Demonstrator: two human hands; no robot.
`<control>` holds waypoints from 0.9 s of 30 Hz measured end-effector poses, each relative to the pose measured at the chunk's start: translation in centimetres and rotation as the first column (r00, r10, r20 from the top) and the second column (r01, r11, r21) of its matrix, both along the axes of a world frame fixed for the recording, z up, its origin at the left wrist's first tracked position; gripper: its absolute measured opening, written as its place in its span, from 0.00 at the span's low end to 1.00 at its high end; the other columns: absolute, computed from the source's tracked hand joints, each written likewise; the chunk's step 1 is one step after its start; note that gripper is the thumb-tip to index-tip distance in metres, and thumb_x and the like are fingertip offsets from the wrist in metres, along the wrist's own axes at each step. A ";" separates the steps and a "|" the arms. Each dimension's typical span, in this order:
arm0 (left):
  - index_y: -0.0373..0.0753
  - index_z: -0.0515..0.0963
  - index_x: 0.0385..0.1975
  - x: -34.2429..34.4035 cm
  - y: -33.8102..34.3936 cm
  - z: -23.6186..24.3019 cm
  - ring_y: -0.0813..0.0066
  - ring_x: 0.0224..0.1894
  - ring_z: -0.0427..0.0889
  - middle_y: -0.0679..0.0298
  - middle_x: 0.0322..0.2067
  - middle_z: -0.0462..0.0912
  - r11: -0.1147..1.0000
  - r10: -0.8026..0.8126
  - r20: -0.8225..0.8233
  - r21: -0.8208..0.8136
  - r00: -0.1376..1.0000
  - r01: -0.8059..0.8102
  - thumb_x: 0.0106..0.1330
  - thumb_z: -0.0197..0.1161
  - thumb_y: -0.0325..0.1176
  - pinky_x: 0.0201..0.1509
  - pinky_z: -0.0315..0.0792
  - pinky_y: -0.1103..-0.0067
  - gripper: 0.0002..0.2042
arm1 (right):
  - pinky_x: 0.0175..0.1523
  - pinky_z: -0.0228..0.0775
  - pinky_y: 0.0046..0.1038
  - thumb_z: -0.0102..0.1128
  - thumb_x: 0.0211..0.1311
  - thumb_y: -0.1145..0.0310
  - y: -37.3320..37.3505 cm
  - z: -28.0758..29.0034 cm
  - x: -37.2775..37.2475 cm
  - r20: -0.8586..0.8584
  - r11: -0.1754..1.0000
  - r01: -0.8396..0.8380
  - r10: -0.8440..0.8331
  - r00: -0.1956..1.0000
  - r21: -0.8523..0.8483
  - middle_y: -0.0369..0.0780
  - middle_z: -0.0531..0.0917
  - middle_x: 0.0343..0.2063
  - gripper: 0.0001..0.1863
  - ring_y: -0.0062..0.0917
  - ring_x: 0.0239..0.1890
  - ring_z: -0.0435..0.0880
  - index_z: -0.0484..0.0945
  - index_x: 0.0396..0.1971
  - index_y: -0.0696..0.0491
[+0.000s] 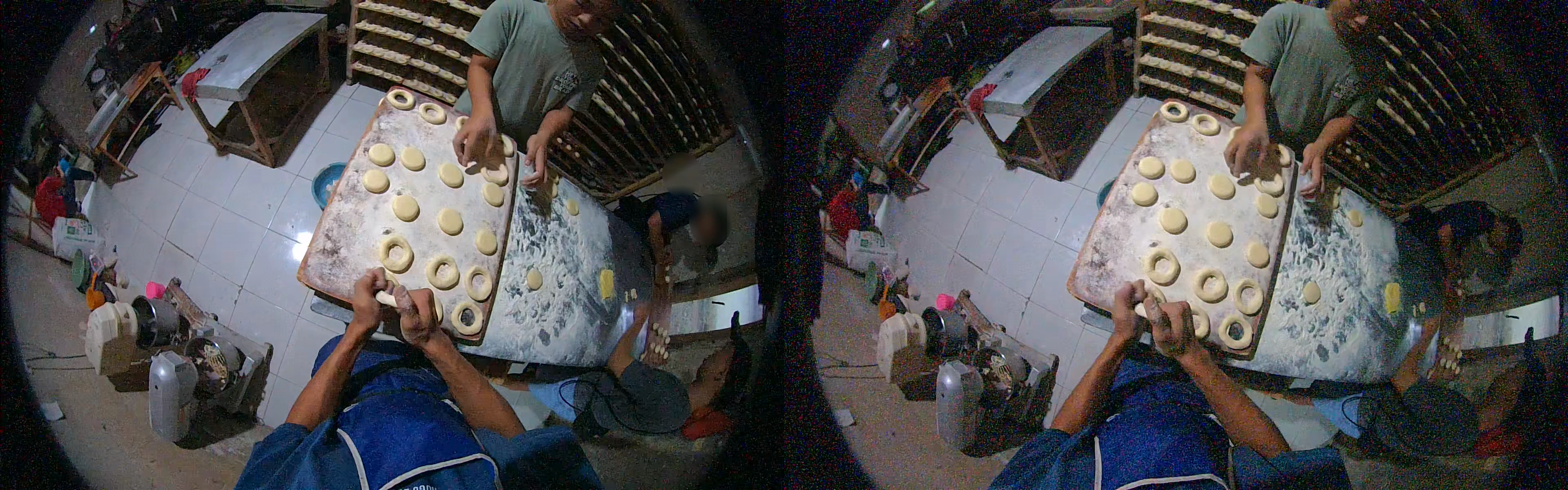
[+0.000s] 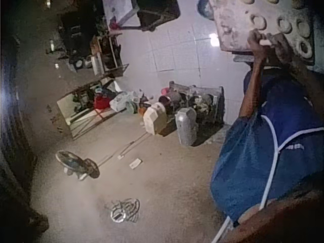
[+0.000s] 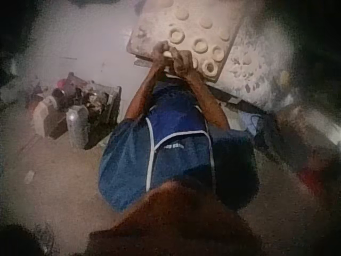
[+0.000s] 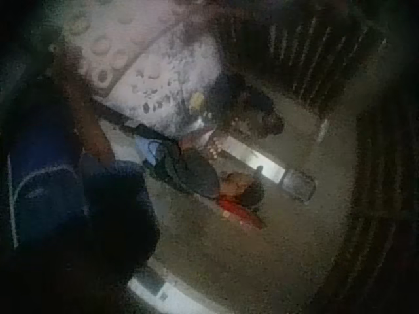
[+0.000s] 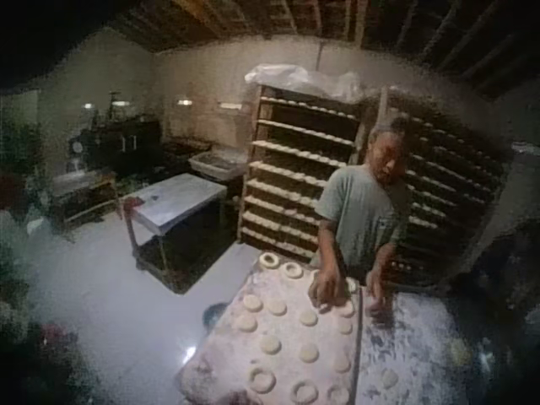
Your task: The person shapes small dough balls into rings by hand and places them on a floured wooden board. Other workers are also shaping dough nearby in a shared bakery workspace.
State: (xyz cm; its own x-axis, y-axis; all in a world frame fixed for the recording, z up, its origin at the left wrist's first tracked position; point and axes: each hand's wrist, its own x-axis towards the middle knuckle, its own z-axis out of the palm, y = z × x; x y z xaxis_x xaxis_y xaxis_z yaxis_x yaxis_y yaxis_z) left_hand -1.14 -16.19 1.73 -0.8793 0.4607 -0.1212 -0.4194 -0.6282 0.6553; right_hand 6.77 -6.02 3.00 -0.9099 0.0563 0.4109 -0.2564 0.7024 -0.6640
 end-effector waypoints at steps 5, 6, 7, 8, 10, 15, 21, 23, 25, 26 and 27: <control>0.42 0.61 0.18 -0.8 -2.4 2.8 0.80 0.22 0.58 0.71 0.18 0.58 0.728 -0.255 -0.433 -0.675 0.865 -0.123 0.66 0.42 0.40 0.26 0.56 0.81 0.15 | 0.24 0.61 0.38 0.56 0.55 0.73 -1.3 -1.7 -1.4 -0.278 0.984 0.040 0.009 0.961 0.173 0.41 0.74 0.21 0.25 0.36 0.20 0.70 0.65 0.55 0.56; 0.42 0.60 0.17 -0.8 -2.6 1.8 0.79 0.21 0.58 0.71 0.18 0.58 0.786 -0.160 -0.415 -0.603 0.895 -0.139 0.66 0.42 0.38 0.25 0.56 0.80 0.14 | 0.24 0.62 0.38 0.56 0.55 0.73 -1.9 -0.6 -2.0 -0.325 0.973 0.057 0.019 0.946 0.222 0.42 0.74 0.23 0.26 0.36 0.20 0.70 0.64 0.56 0.56; 0.42 0.58 0.17 -0.9 -2.7 0.7 0.78 0.20 0.58 0.71 0.17 0.58 0.835 -0.065 -0.388 -0.525 0.919 -0.163 0.66 0.42 0.37 0.24 0.56 0.80 0.14 | 0.25 0.62 0.38 0.55 0.56 0.72 -2.7 0.7 -2.4 -0.232 1.000 0.008 -0.008 0.973 -0.002 0.42 0.74 0.22 0.23 0.36 0.21 0.70 0.66 0.54 0.57; 0.41 0.60 0.17 -1.1 -2.7 0.1 0.77 0.20 0.60 0.71 0.17 0.59 0.990 0.069 0.009 -0.127 0.998 -0.068 0.65 0.44 0.37 0.23 0.56 0.78 0.14 | 0.25 0.62 0.38 0.54 0.58 0.71 -3.6 2.5 -2.6 -0.134 0.973 -0.008 -0.023 0.991 -0.230 0.43 0.74 0.22 0.20 0.37 0.21 0.71 0.68 0.52 0.57; 0.41 0.61 0.17 -1.0 -3.6 -0.9 0.77 0.20 0.61 0.71 0.17 0.60 0.992 0.057 -0.046 -0.108 0.997 -0.062 0.64 0.45 0.38 0.23 0.56 0.78 0.14 | 0.28 0.63 0.38 0.47 0.65 0.63 -3.9 2.3 -2.7 0.293 0.831 0.191 -0.036 0.955 -0.523 0.46 0.75 0.20 0.15 0.37 0.22 0.72 0.77 0.34 0.60; 0.41 0.64 0.18 -2.0 -5.4 -0.3 0.77 0.21 0.64 0.69 0.17 0.62 0.666 -0.128 -0.740 -0.557 0.660 -0.495 0.67 0.43 0.39 0.24 0.57 0.78 0.15 | 0.26 0.61 0.40 0.44 0.66 0.58 -4.8 4.1 -4.4 0.157 0.962 0.008 0.037 0.987 -0.274 0.49 0.72 0.14 0.22 0.41 0.17 0.71 0.73 0.19 0.59; 0.42 0.62 0.17 -2.2 -7.4 0.3 0.80 0.19 0.61 0.71 0.16 0.62 0.845 0.055 -0.395 -0.471 0.917 -0.254 0.66 0.43 0.42 0.22 0.56 0.79 0.16 | 0.31 0.64 0.37 0.46 0.64 0.54 -6.2 -1.7 -4.9 0.006 0.963 -0.053 0.057 0.998 -0.266 0.44 0.75 0.18 0.21 0.36 0.25 0.74 0.76 0.24 0.58; 0.40 0.59 0.15 -3.4 -8.4 -2.3 0.77 0.19 0.59 0.69 0.15 0.58 0.718 -0.068 -0.531 -0.614 0.845 -0.328 0.67 0.38 0.41 0.22 0.55 0.76 0.18 | 0.32 0.64 0.36 0.52 0.60 0.53 -5.7 -4.8 -4.9 0.299 0.794 -0.055 0.291 0.909 -0.606 0.44 0.75 0.19 0.20 0.34 0.27 0.75 0.77 0.32 0.58; 0.37 0.61 0.16 -4.5 -9.5 -1.3 0.76 0.18 0.60 0.67 0.15 0.60 0.673 -0.050 -0.595 -0.614 0.802 -0.413 0.67 0.39 0.40 0.22 0.56 0.75 0.18 | 0.35 0.67 0.37 0.57 0.55 0.60 -5.2 -1.2 -6.6 0.248 0.765 -0.155 0.383 0.890 -0.626 0.46 0.77 0.21 0.15 0.37 0.28 0.76 0.75 0.35 0.57; 0.37 0.61 0.17 -5.0 -9.6 0.2 0.76 0.18 0.60 0.67 0.15 0.60 0.680 0.019 -0.537 -0.611 0.843 -0.405 0.68 0.39 0.40 0.22 0.56 0.75 0.18 | 0.36 0.68 0.38 0.58 0.53 0.64 -5.3 1.3 -7.5 0.255 0.837 -0.146 0.320 0.913 -0.527 0.47 0.77 0.22 0.13 0.40 0.29 0.77 0.74 0.35 0.56; 0.36 0.61 0.17 -5.5 -9.7 1.2 0.75 0.18 0.60 0.66 0.15 0.61 0.681 0.089 -0.470 -0.615 0.878 -0.398 0.68 0.39 0.39 0.22 0.56 0.75 0.18 | 0.37 0.70 0.39 0.60 0.50 0.68 -5.5 3.8 -8.5 0.255 0.895 -0.131 0.258 0.932 -0.426 0.49 0.78 0.23 0.13 0.42 0.30 0.78 0.72 0.36 0.55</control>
State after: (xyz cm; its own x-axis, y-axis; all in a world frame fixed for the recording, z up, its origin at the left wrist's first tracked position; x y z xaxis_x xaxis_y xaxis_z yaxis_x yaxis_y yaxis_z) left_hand -6.61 -25.87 2.95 -0.9877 0.1472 0.0535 0.0557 0.0113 0.9984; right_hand -1.68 -11.52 6.81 -0.9943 -0.0347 0.1009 -0.1067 0.3209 -0.9411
